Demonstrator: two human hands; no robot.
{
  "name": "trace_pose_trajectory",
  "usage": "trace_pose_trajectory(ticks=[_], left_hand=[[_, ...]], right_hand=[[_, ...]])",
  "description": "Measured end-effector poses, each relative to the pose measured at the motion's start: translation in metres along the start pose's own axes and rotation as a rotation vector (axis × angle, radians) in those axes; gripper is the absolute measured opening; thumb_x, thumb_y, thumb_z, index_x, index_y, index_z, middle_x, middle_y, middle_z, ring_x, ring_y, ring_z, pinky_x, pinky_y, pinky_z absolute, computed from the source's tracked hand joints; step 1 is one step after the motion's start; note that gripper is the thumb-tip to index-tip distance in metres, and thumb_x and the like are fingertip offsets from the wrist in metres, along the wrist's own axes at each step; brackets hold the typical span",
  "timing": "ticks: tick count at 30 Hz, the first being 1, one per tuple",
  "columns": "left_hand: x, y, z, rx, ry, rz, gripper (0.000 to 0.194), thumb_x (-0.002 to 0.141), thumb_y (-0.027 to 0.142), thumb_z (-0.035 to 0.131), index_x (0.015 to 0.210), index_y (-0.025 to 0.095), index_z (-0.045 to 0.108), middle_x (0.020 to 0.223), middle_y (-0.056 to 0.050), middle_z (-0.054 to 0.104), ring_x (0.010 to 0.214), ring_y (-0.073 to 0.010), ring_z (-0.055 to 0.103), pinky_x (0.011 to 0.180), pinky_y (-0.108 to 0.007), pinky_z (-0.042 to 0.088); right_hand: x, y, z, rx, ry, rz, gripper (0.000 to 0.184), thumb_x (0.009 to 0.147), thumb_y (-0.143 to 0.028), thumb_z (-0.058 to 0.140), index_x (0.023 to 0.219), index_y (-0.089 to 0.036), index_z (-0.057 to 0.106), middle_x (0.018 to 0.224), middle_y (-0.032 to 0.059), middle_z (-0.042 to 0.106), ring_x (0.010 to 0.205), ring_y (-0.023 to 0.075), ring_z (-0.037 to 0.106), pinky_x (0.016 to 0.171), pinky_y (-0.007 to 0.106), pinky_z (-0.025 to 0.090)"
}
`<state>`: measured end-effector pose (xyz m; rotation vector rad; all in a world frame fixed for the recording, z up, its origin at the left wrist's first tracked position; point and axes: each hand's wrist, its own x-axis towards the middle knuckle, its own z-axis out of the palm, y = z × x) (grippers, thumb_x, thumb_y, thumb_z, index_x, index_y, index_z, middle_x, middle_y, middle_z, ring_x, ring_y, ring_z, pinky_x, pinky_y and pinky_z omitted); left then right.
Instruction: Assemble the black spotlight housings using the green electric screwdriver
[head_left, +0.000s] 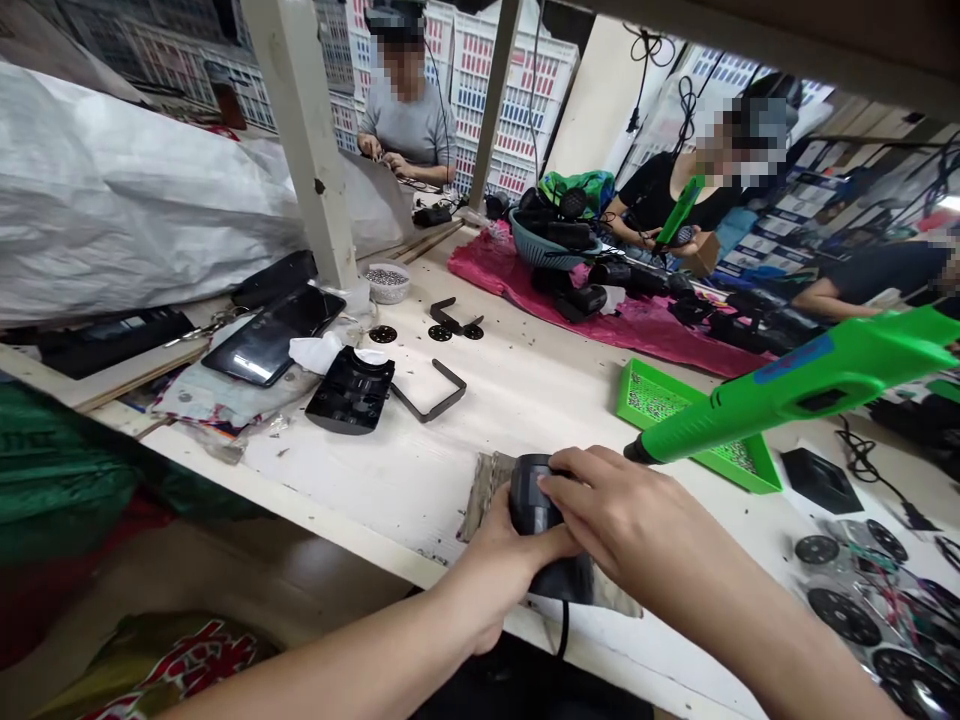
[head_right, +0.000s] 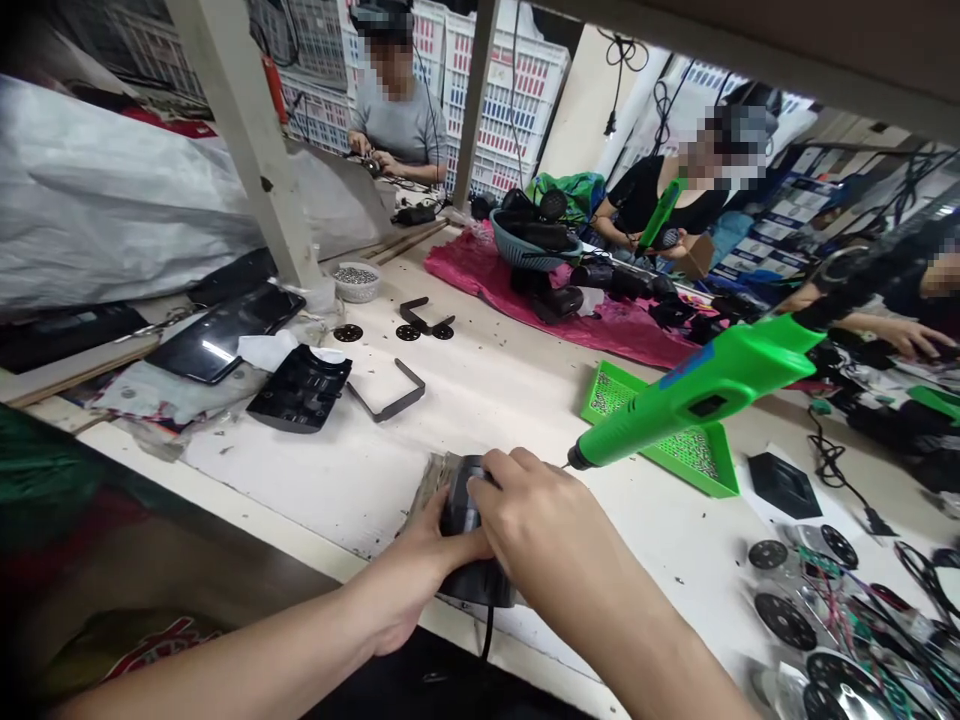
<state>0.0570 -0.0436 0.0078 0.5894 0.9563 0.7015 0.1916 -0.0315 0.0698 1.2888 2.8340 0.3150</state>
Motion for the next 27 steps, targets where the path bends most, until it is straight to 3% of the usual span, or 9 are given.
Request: trace_pose_trajectory(ticks=[3,6,10,15,20,23,25,27], left_hand=[[0.002,0.0,-0.002,-0.03,0.01,-0.015,0.056,0.069,0.026,0.076,0.118,0.018,0.051,0.106,-0.009,0.069,0.108,-0.0247,0.06,0.094,-0.036,0.043],[0.002,0.003,-0.003,-0.071,0.026,-0.085,0.05,0.073,0.024,0.073,0.118,0.018,0.052,0.11,-0.012,0.068,0.107,-0.0266,0.061,0.09,-0.038,0.046],[0.002,0.005,-0.005,-0.145,0.036,-0.141,0.043,0.079,0.026,0.069,0.118,0.018,0.053,0.113,-0.013,0.068,0.105,-0.0268,0.063,0.082,-0.038,0.051],[0.004,0.004,-0.005,-0.221,0.059,-0.129,0.041,0.081,0.027,0.068,0.119,0.018,0.056,0.114,-0.012,0.069,0.103,-0.0257,0.065,0.079,-0.035,0.054],[0.006,0.002,-0.005,-0.284,0.068,-0.135,0.033,0.085,0.031,0.063,0.116,0.018,0.061,0.12,-0.011,0.067,0.114,-0.0252,0.06,0.087,-0.035,0.054],[0.007,0.0,-0.007,-0.236,0.08,-0.132,0.035,0.085,0.03,0.064,0.118,0.02,0.06,0.126,-0.009,0.064,0.12,-0.0241,0.056,0.09,-0.035,0.054],[0.006,0.0,-0.007,-0.181,0.11,-0.145,0.038,0.084,0.031,0.066,0.12,0.022,0.059,0.126,-0.008,0.065,0.119,-0.0234,0.057,0.09,-0.035,0.055],[0.004,0.001,-0.006,-0.143,0.128,-0.159,0.04,0.082,0.031,0.068,0.121,0.023,0.058,0.124,-0.006,0.066,0.118,-0.0225,0.058,0.089,-0.034,0.055]], right_hand=[[-0.026,0.003,0.011,0.176,0.116,0.07,0.04,0.083,-0.004,0.046,0.118,-0.016,0.06,0.118,0.0114,0.065,0.102,0.0252,0.065,0.078,0.039,0.06],[-0.059,-0.004,0.034,0.406,0.301,0.264,0.048,0.089,-0.001,0.035,0.131,-0.02,0.05,0.129,0.0069,0.06,0.12,0.0146,0.056,0.098,0.029,0.051],[-0.088,-0.029,0.066,0.57,0.393,0.373,0.045,0.09,-0.003,0.04,0.128,-0.025,0.053,0.128,0.0033,0.062,0.122,0.0108,0.054,0.101,0.023,0.047],[-0.085,-0.061,0.082,0.669,0.447,0.49,0.058,0.089,-0.002,0.039,0.141,-0.027,0.04,0.145,0.0056,0.046,0.135,0.016,0.04,0.109,0.034,0.04],[-0.068,-0.077,0.08,1.283,0.517,0.663,0.052,0.092,-0.014,0.043,0.138,-0.038,0.043,0.151,0.0011,0.037,0.139,0.021,0.033,0.104,0.041,0.045],[-0.075,-0.063,0.078,1.062,0.479,0.763,0.041,0.093,-0.024,0.042,0.133,-0.033,0.051,0.139,0.004,0.053,0.127,0.0198,0.051,0.097,0.036,0.05],[-0.098,-0.038,0.076,0.776,0.434,0.897,0.033,0.093,-0.032,0.041,0.119,-0.027,0.061,0.112,0.0067,0.068,0.103,0.0194,0.065,0.087,0.034,0.054],[-0.132,-0.004,0.077,0.627,0.419,1.042,0.027,0.09,-0.036,0.046,0.098,-0.02,0.067,0.096,0.0109,0.068,0.09,0.0236,0.065,0.083,0.04,0.052]])
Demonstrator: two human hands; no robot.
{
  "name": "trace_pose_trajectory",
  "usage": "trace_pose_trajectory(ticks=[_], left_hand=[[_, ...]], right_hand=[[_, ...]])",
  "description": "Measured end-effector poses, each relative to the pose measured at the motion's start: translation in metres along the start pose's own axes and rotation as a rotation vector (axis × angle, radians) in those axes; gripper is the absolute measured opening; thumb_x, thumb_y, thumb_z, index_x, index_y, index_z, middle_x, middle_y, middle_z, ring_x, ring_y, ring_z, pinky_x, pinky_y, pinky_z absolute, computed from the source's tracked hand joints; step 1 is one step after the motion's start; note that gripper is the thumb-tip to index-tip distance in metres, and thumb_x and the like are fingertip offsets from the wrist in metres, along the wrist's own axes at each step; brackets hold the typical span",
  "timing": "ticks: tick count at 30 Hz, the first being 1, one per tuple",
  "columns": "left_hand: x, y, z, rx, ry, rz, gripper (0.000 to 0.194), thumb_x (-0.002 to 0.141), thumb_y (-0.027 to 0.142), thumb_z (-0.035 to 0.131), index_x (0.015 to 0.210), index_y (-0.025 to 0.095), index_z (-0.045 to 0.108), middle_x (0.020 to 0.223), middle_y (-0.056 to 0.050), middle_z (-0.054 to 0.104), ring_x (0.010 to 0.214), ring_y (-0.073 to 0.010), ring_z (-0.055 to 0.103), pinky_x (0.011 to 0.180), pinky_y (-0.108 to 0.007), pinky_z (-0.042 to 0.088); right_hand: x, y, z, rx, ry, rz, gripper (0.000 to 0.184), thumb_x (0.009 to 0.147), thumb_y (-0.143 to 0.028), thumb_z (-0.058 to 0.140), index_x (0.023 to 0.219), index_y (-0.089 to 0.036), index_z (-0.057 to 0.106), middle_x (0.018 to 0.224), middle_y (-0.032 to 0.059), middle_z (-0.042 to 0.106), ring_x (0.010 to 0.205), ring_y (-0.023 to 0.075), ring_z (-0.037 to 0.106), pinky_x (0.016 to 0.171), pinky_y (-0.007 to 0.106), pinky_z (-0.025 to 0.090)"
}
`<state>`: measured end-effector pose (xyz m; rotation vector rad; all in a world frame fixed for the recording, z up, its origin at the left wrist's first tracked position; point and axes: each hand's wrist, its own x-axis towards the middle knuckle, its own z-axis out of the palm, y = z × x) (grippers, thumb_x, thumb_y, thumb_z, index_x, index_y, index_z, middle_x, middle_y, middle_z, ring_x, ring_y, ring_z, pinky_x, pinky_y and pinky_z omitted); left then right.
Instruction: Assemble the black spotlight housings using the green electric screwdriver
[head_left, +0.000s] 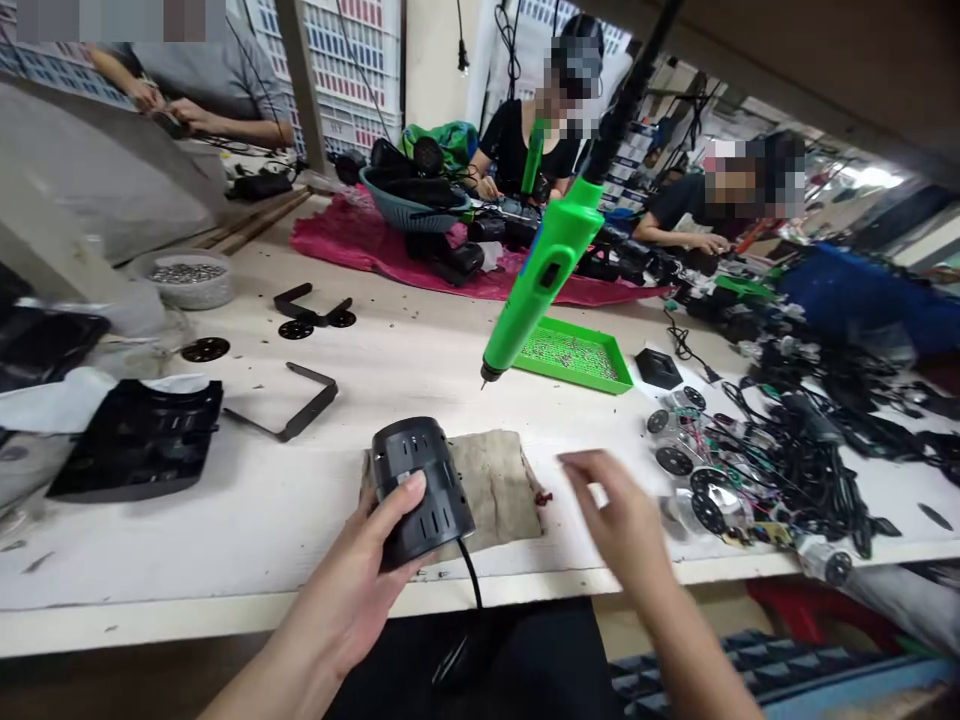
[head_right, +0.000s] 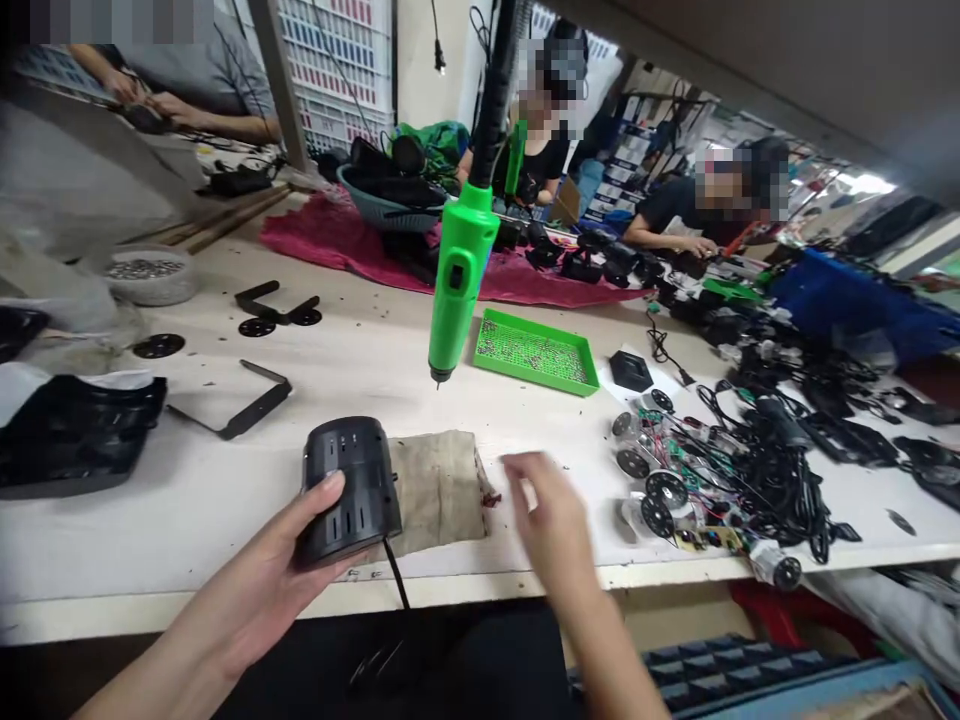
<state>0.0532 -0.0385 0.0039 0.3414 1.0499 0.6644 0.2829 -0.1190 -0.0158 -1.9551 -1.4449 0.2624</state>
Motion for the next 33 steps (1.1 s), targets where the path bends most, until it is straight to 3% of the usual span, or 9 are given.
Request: trace_pose_trajectory(ticks=[3,6,10,14,18,22,25,27,33], left_hand=[[-0.003,0.002,0.007,0.014,-0.009,-0.017,0.038,0.083,0.028,0.067,0.12,0.024,0.059,0.12,-0.006,0.068,0.113,-0.0221,0.061,0.088,-0.035,0.056],[-0.003,0.004,0.017,0.017,-0.046,-0.03,0.037,0.083,0.027,0.067,0.118,0.024,0.061,0.116,-0.006,0.07,0.11,-0.0228,0.063,0.091,-0.038,0.055],[0.002,0.01,0.025,0.012,-0.03,-0.023,0.029,0.08,0.025,0.069,0.108,0.018,0.066,0.112,-0.009,0.071,0.109,-0.0252,0.063,0.095,-0.041,0.052],[0.009,0.018,0.02,-0.06,0.0,-0.024,0.027,0.08,0.027,0.068,0.104,0.015,0.067,0.113,-0.013,0.07,0.108,-0.028,0.063,0.094,-0.048,0.052],[0.014,0.016,0.015,-0.102,-0.008,-0.018,0.031,0.078,0.027,0.069,0.106,0.014,0.065,0.11,-0.014,0.069,0.105,-0.0284,0.063,0.092,-0.046,0.052],[0.016,0.003,0.024,-0.094,-0.005,-0.026,0.034,0.074,0.024,0.073,0.106,0.015,0.063,0.105,-0.012,0.07,0.102,-0.0265,0.064,0.088,-0.041,0.053],[0.015,-0.003,0.032,-0.084,0.024,0.021,0.035,0.073,0.022,0.074,0.105,0.018,0.061,0.101,-0.009,0.07,0.099,-0.0229,0.064,0.084,-0.036,0.052],[0.013,-0.004,0.034,-0.073,0.015,0.041,0.033,0.074,0.024,0.073,0.105,0.019,0.061,0.097,-0.007,0.07,0.095,-0.0214,0.064,0.082,-0.033,0.051],[0.011,-0.004,0.033,-0.033,0.011,0.073,0.03,0.073,0.027,0.073,0.099,0.019,0.06,0.086,-0.004,0.069,0.084,-0.0182,0.063,0.075,-0.031,0.05]], right_hand=[[0.02,0.058,-0.039,-0.176,0.021,0.141,0.021,0.083,-0.036,0.055,0.08,-0.018,0.065,0.082,0.0099,0.066,0.071,0.0224,0.061,0.071,0.041,0.05],[0.031,0.093,-0.055,-0.237,-0.095,0.193,0.022,0.085,-0.038,0.059,0.078,-0.018,0.063,0.073,0.0022,0.064,0.067,0.0158,0.06,0.067,0.034,0.049],[0.036,0.101,-0.05,-0.242,-0.193,0.188,0.02,0.084,-0.036,0.06,0.08,-0.017,0.062,0.074,0.0005,0.065,0.068,0.0141,0.061,0.068,0.031,0.048],[0.037,0.098,-0.045,-0.199,-0.155,0.173,0.011,0.072,-0.032,0.062,0.069,-0.021,0.062,0.065,0.0032,0.063,0.061,0.0193,0.058,0.062,0.034,0.044],[0.033,0.08,-0.034,-0.055,-0.097,0.175,0.016,0.069,-0.037,0.065,0.07,-0.022,0.059,0.059,0.0032,0.06,0.054,0.0198,0.056,0.053,0.032,0.045],[0.017,0.021,-0.011,0.217,-0.164,0.143,0.033,0.082,-0.05,0.057,0.095,-0.02,0.063,0.087,0.0081,0.072,0.077,0.0201,0.069,0.068,0.031,0.056],[0.009,-0.025,0.009,0.812,-0.259,0.324,0.025,0.075,-0.038,0.073,0.089,-0.019,0.067,0.081,0.0054,0.073,0.074,0.0157,0.069,0.071,0.026,0.056],[0.008,-0.044,0.02,1.007,-0.256,0.376,0.024,0.072,-0.035,0.077,0.087,-0.019,0.067,0.077,0.0033,0.072,0.068,0.0128,0.068,0.069,0.023,0.055],[0.006,-0.05,0.034,1.043,-0.201,0.346,0.031,0.069,-0.047,0.076,0.076,-0.021,0.06,0.064,-0.0009,0.064,0.054,0.0119,0.059,0.057,0.027,0.053]])
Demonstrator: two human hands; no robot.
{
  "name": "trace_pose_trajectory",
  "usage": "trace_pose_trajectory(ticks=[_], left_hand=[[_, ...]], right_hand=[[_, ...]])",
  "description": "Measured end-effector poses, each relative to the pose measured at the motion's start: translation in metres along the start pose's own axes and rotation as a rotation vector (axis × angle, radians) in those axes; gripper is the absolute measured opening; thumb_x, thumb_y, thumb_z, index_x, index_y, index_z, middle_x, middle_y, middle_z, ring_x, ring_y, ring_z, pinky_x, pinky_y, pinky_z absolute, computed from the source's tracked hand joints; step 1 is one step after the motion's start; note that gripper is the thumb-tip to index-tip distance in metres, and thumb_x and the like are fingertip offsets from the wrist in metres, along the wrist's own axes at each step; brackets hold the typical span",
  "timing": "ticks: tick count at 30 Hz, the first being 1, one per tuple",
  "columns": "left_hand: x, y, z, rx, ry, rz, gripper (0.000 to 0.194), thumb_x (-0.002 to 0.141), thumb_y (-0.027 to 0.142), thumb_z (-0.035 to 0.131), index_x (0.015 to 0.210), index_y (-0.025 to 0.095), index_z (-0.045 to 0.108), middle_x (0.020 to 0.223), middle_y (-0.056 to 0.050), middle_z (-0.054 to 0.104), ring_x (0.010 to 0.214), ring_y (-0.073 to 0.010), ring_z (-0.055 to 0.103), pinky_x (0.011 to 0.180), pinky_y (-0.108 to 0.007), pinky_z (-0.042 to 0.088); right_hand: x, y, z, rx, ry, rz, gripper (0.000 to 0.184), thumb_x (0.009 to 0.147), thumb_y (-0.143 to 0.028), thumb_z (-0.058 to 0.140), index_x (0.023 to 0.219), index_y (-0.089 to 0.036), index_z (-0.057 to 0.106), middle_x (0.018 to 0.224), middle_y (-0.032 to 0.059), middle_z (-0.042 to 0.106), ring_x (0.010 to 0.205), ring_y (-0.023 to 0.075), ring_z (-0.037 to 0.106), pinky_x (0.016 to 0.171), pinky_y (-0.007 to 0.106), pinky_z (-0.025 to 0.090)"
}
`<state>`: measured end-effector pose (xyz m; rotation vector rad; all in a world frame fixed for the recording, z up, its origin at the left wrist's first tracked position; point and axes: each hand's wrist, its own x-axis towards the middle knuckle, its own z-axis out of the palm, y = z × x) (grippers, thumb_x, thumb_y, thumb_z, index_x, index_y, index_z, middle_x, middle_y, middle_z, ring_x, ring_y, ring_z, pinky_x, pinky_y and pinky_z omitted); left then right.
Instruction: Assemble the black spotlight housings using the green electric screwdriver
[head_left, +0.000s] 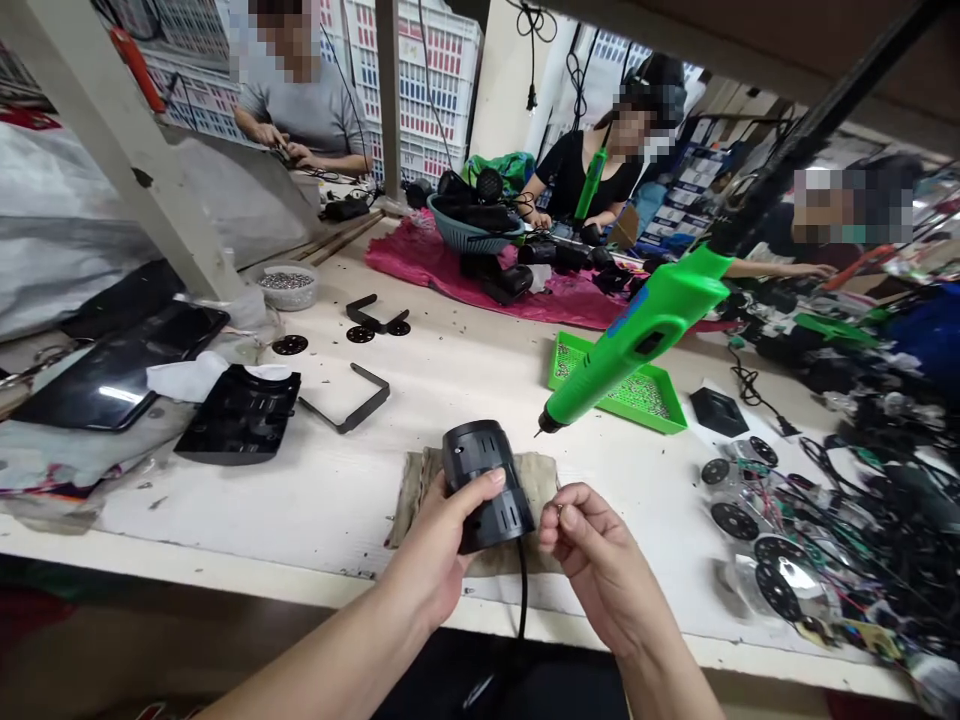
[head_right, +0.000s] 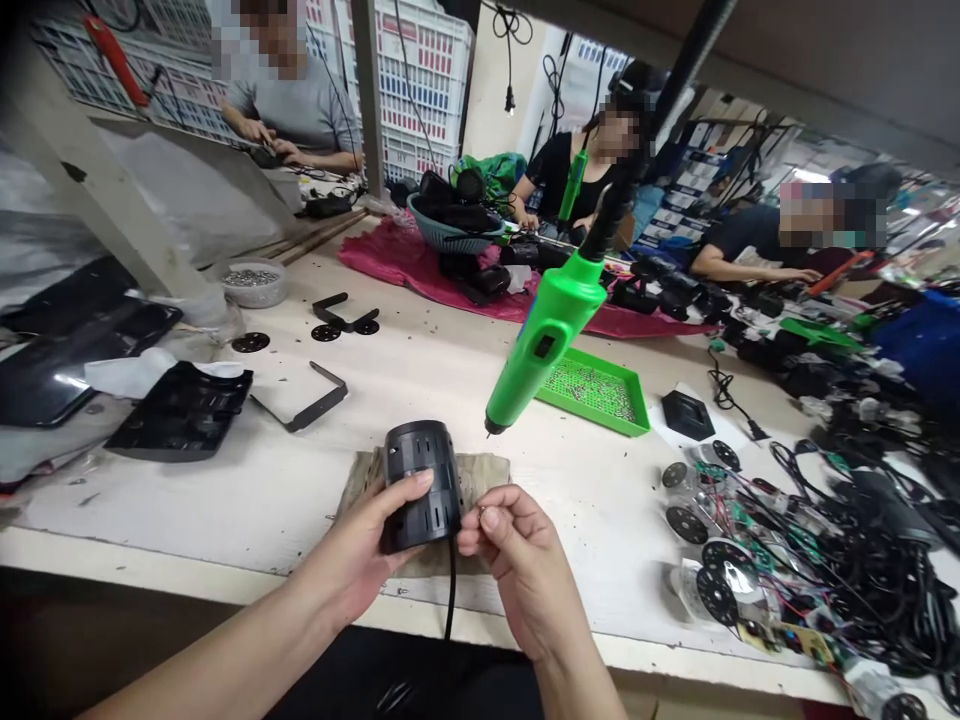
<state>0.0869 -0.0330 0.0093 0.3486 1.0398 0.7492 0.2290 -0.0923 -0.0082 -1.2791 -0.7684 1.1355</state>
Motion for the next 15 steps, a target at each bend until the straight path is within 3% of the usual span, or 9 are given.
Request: trace_pose_trajectory(ticks=[5,7,10,15], left_hand=[[0.002,-0.006,0.004,0.011,0.013,0.045,0.035,0.071,0.028,0.074,0.101,0.019,0.059,0.087,-0.003,0.068,0.085,-0.0185,0.062,0.076,-0.03,0.048],[0.002,-0.009,0.006,0.013,0.016,0.067,0.038,0.07,0.028,0.075,0.103,0.019,0.058,0.087,-0.003,0.068,0.085,-0.0183,0.062,0.076,-0.029,0.046],[0.002,-0.009,0.008,-0.008,0.005,0.069,0.041,0.069,0.028,0.076,0.104,0.019,0.057,0.085,-0.003,0.068,0.08,-0.018,0.063,0.073,-0.029,0.046],[0.001,-0.006,0.009,-0.03,0.014,0.024,0.043,0.068,0.025,0.077,0.105,0.021,0.055,0.081,-0.002,0.067,0.073,-0.0169,0.063,0.069,-0.029,0.047]], right_hand=[[-0.008,-0.003,0.007,-0.194,-0.016,-0.124,0.016,0.075,-0.036,0.074,0.076,-0.022,0.067,0.073,0.0002,0.06,0.067,0.0134,0.057,0.063,0.026,0.048],[-0.011,-0.006,0.015,-0.454,-0.042,-0.319,0.004,0.081,-0.027,0.069,0.08,-0.023,0.068,0.077,0.0019,0.06,0.073,0.0153,0.056,0.065,0.027,0.046],[-0.012,-0.01,0.027,-0.899,-0.074,-0.648,0.01,0.089,-0.018,0.056,0.087,-0.022,0.065,0.079,0.0032,0.058,0.072,0.0168,0.055,0.063,0.029,0.044],[-0.011,-0.012,0.036,-1.252,-0.114,-0.888,0.01,0.09,-0.013,0.051,0.087,-0.019,0.059,0.076,0.0036,0.058,0.07,0.0182,0.054,0.062,0.032,0.04]])
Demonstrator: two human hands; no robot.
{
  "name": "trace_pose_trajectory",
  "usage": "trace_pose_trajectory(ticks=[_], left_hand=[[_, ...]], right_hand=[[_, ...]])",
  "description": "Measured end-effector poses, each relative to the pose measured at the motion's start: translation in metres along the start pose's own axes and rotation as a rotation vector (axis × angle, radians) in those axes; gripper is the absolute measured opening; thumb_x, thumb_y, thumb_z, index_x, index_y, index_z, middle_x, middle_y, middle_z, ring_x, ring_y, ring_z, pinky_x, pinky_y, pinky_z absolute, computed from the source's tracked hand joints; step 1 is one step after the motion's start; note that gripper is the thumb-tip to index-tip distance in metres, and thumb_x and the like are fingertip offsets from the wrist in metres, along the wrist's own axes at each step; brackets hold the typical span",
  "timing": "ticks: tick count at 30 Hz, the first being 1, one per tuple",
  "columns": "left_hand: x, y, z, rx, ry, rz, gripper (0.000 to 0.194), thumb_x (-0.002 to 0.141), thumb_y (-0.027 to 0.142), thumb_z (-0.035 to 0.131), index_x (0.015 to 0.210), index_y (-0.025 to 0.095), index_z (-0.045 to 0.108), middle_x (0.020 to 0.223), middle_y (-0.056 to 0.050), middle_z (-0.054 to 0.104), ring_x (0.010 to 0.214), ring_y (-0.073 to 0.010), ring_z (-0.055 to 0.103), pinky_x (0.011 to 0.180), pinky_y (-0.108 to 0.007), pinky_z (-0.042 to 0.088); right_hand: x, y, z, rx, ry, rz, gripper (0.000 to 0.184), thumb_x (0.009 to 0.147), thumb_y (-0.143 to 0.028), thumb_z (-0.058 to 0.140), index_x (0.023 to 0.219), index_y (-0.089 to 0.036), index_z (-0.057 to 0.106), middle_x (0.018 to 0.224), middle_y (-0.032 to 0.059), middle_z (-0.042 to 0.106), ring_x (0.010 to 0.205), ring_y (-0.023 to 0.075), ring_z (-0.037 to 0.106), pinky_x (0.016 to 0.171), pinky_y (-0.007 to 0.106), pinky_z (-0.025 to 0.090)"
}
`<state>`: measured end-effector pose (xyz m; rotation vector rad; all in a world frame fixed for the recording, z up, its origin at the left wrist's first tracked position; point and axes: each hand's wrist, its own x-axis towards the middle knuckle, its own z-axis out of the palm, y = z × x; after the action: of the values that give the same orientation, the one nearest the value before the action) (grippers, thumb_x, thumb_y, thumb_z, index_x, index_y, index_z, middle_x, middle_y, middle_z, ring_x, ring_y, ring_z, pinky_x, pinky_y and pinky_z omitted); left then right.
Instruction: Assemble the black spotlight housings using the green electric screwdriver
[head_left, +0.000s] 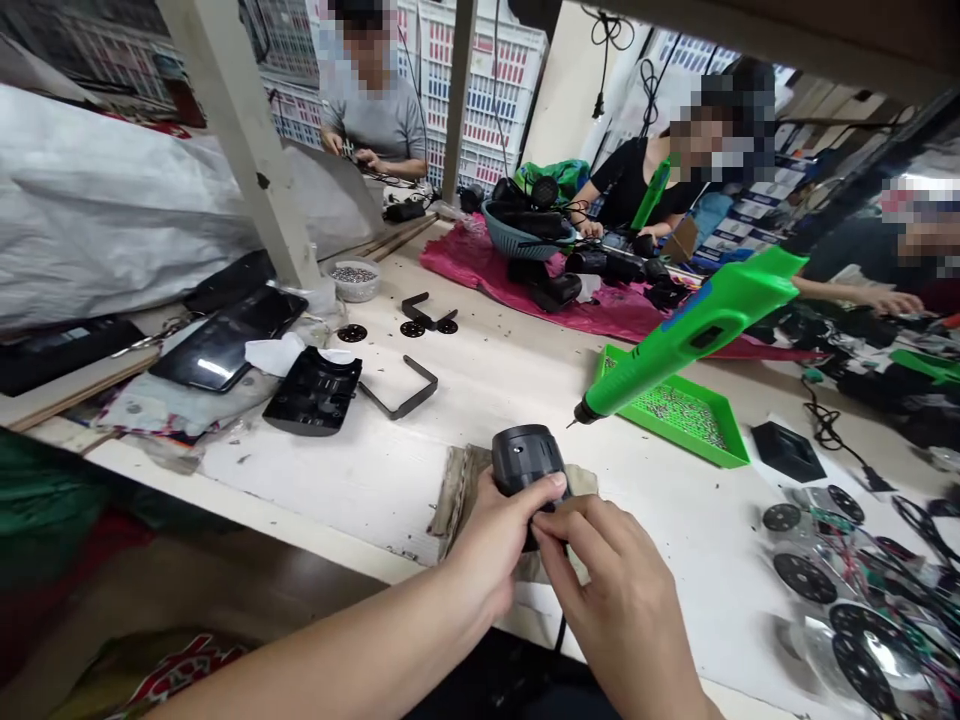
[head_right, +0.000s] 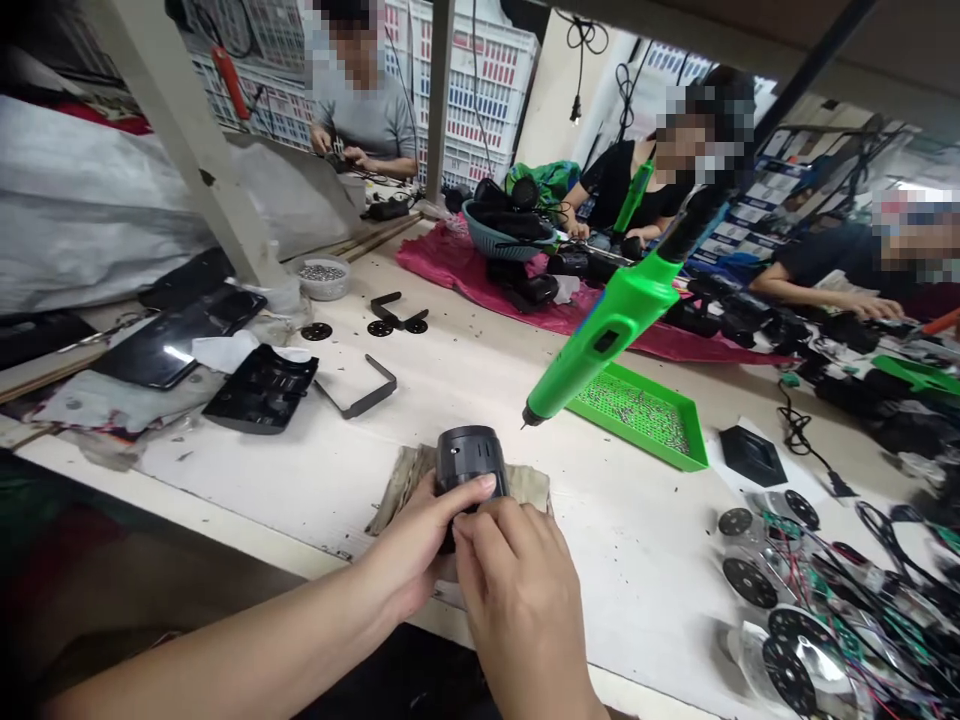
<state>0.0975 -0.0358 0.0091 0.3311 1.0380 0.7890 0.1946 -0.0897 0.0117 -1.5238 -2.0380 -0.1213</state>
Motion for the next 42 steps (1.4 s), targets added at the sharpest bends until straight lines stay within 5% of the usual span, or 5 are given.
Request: trace_pose_trajectory(ticks=[13,26,30,35,42], left_hand=[[0.001,0.003,-0.001,0.019,-0.007,-0.014,0.044,0.067,0.024,0.077,0.105,0.021,0.056,0.085,-0.004,0.068,0.082,-0.0206,0.066,0.071,-0.03,0.049],[0.001,-0.003,0.001,0.024,-0.035,0.072,0.055,0.068,0.022,0.076,0.117,0.018,0.05,0.098,-0.007,0.071,0.096,-0.0235,0.066,0.082,-0.032,0.047],[0.0,-0.001,-0.003,0.038,-0.066,0.062,0.056,0.066,0.021,0.077,0.116,0.017,0.052,0.094,-0.007,0.071,0.093,-0.0232,0.066,0.081,-0.031,0.047],[0.0,0.0,-0.014,0.109,-0.045,0.008,0.048,0.07,0.032,0.073,0.113,0.02,0.057,0.102,-0.008,0.072,0.098,-0.0248,0.066,0.083,-0.033,0.049],[-0.01,0.003,-0.02,0.138,-0.104,0.041,0.046,0.066,0.034,0.072,0.108,0.018,0.062,0.092,-0.009,0.075,0.091,-0.0275,0.068,0.072,-0.034,0.054]], right_hand=[[-0.004,0.013,-0.036,-0.279,-0.143,-0.416,0.029,0.09,-0.012,0.044,0.109,-0.015,0.065,0.103,0.0117,0.069,0.088,0.0245,0.064,0.081,0.043,0.052],[0.045,0.032,-0.006,-0.33,-0.16,-0.345,0.056,0.07,0.007,0.039,0.113,-0.018,0.065,0.11,0.0153,0.065,0.096,0.027,0.063,0.086,0.051,0.053],[0.029,0.039,-0.011,-0.135,-0.041,-0.23,0.052,0.078,0.004,0.038,0.116,-0.022,0.061,0.12,0.0114,0.061,0.106,0.0256,0.06,0.091,0.048,0.05],[0.037,0.058,-0.021,0.422,0.637,0.292,0.043,0.091,-0.045,0.045,0.132,-0.03,0.044,0.132,0.0106,0.049,0.12,0.0295,0.051,0.097,0.056,0.042],[0.093,0.047,-0.026,1.011,0.376,0.516,0.067,0.078,-0.079,0.037,0.111,-0.024,0.058,0.085,0.0054,0.064,0.084,0.0249,0.061,0.084,0.047,0.047]])
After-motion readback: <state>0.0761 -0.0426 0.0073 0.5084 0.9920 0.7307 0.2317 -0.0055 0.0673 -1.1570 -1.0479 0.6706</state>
